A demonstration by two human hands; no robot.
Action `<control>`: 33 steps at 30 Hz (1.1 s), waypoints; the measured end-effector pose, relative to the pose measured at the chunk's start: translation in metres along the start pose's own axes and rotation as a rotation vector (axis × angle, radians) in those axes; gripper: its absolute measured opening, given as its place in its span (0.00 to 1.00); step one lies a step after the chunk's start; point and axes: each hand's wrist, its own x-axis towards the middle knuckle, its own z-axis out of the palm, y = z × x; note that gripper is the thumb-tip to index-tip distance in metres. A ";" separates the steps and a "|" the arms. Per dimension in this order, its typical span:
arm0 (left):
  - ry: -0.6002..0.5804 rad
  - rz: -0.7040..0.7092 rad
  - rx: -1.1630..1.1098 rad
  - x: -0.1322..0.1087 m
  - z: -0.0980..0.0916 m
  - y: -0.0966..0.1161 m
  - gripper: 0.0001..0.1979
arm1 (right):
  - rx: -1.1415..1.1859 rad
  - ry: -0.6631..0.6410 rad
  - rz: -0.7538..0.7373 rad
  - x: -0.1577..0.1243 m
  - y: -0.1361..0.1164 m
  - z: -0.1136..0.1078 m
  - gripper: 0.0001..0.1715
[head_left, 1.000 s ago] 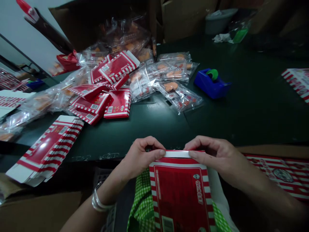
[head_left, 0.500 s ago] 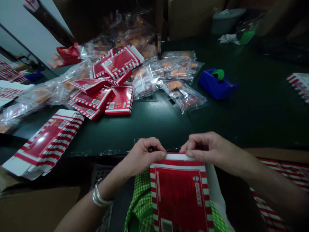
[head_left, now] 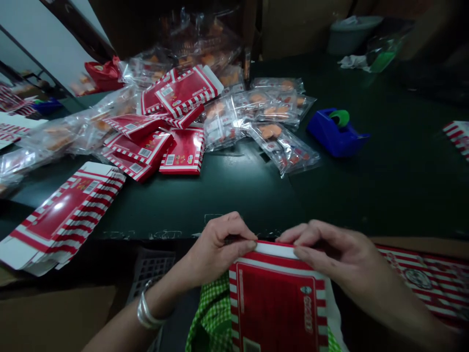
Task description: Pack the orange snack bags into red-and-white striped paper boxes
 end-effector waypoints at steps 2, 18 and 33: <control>0.071 -0.003 -0.075 -0.010 0.008 -0.002 0.06 | 0.009 0.157 -0.031 -0.019 0.007 0.007 0.04; 0.034 -0.324 -0.292 0.010 -0.005 0.018 0.06 | 0.079 -0.019 0.091 0.000 -0.018 -0.014 0.11; 0.201 -0.379 -0.351 -0.005 0.016 0.005 0.06 | 0.419 -0.093 0.335 0.010 -0.002 -0.018 0.09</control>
